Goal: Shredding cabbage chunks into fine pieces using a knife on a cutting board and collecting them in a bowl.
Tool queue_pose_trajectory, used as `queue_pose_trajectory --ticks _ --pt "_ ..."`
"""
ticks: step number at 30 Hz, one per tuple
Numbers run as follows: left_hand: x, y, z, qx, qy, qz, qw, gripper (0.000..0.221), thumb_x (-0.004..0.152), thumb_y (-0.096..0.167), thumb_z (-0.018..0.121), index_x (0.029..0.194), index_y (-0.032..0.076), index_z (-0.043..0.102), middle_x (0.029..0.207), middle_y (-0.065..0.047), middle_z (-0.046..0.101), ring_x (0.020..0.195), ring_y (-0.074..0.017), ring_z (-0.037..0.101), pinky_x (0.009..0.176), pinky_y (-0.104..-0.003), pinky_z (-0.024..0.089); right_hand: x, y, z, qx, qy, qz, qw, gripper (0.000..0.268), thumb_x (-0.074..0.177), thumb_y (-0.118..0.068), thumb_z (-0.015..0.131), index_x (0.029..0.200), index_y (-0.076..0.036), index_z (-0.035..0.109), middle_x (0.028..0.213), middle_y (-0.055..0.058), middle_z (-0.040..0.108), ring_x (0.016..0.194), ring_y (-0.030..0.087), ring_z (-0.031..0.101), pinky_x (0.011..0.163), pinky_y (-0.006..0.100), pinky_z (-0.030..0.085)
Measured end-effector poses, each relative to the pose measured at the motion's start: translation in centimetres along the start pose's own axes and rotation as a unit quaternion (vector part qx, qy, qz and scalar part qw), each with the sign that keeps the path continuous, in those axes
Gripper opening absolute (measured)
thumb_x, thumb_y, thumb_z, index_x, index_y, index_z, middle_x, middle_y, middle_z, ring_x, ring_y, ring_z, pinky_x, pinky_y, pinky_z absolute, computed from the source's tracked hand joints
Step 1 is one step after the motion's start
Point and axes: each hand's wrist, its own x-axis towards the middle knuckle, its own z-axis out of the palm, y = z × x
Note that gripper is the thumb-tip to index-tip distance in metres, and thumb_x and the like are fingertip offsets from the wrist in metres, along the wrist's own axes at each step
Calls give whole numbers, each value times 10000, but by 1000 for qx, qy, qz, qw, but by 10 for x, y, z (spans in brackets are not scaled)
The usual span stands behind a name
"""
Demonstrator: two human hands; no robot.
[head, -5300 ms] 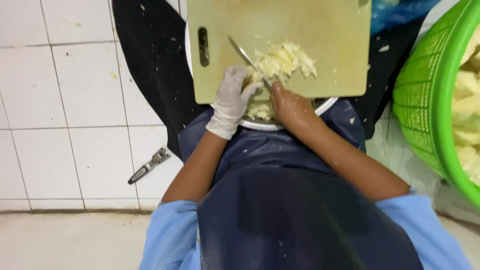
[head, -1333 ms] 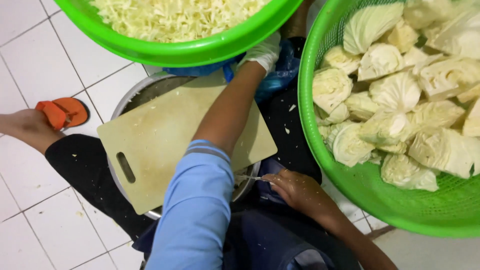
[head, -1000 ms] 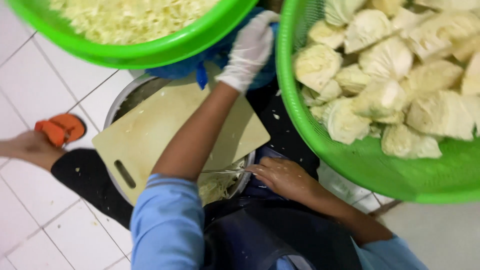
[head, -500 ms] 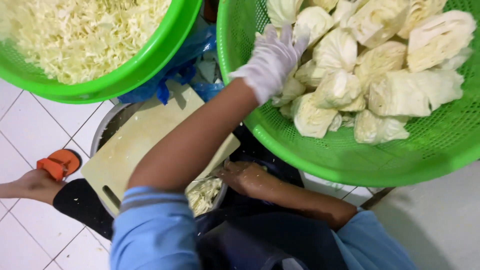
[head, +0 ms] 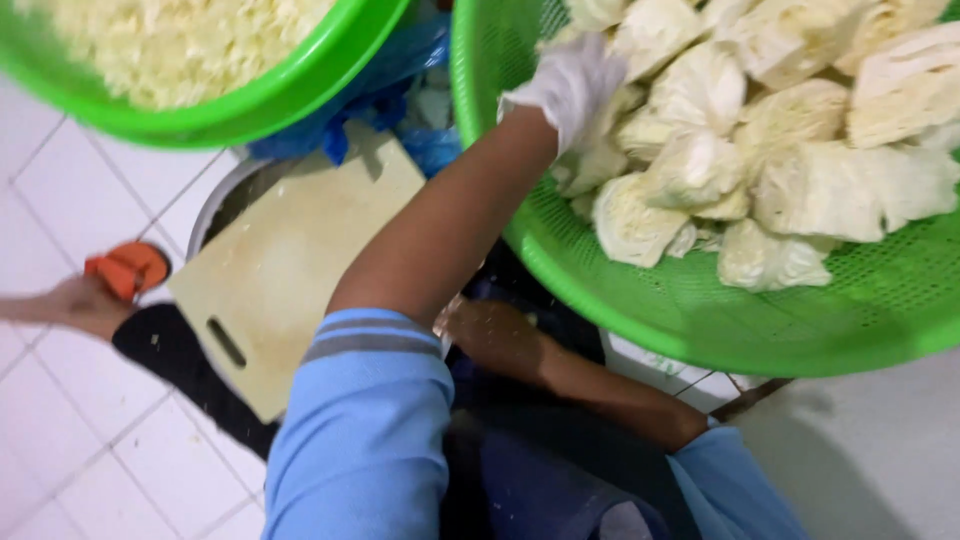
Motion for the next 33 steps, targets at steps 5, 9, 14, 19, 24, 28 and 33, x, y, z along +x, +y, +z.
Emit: queue_pose_trajectory --ticks 5,9,14,19,24,28,33 --pt "-128 -45 22 -287 127 -22 949 415 962 49 431 1372 104 397 1306 -193 432 1174 -375 486 909 -531 478 5 -12 -53 -47 46 -50 997 176 904 -204 492 976 -130 634 864 80 619 836 265 605 701 389 481" --pt "-256 -68 37 -482 260 -47 835 394 964 91 513 1344 93 411 1296 -142 465 1183 -294 495 966 -458 464 9 -13 -86 25 -39 115 992 295 997 -344 440 1026 -138 649 927 103 646 897 333 641 690 438 513" --pt "-384 -84 59 -643 437 -28 628 395 967 143 615 1309 80 429 1284 -79 506 1195 -193 505 1037 -368 446 2 -4 -110 -57 -87 101 989 279 973 -283 518 1229 -217 605 1096 26 636 1025 247 620 778 380 498" --pt "-413 -89 192 -724 536 24 435 687 944 261 713 1405 88 235 1451 -175 374 1374 -345 413 1196 -521 378 0 -20 -127 -115 -222 91 964 327 927 -303 517 1247 -286 585 991 46 597 932 278 624 639 450 489" --pt "-408 -78 242 -482 562 -294 605 995 781 379 841 1494 241 160 1312 -179 397 1112 -260 499 944 -405 536 16 -41 -133 -121 -258 125 950 353 893 -273 550 1245 -274 579 963 44 592 897 280 635 651 448 491" --pt "-414 -89 185 -319 312 -430 785 1201 715 660 871 1513 218 88 1377 -294 359 1217 -407 432 991 -555 406 25 -60 -130 -150 -248 135 948 365 903 -292 535 1266 -300 572 1005 24 603 942 257 629 630 447 502" --pt "-417 -82 173 -271 235 -394 846 1370 655 776 838 1541 167 -10 1528 -293 -46 1172 -355 493 995 -431 428 20 -61 -127 -136 -232 125 955 352 914 -270 533 1263 -286 578 954 27 591 910 255 632 639 436 492"
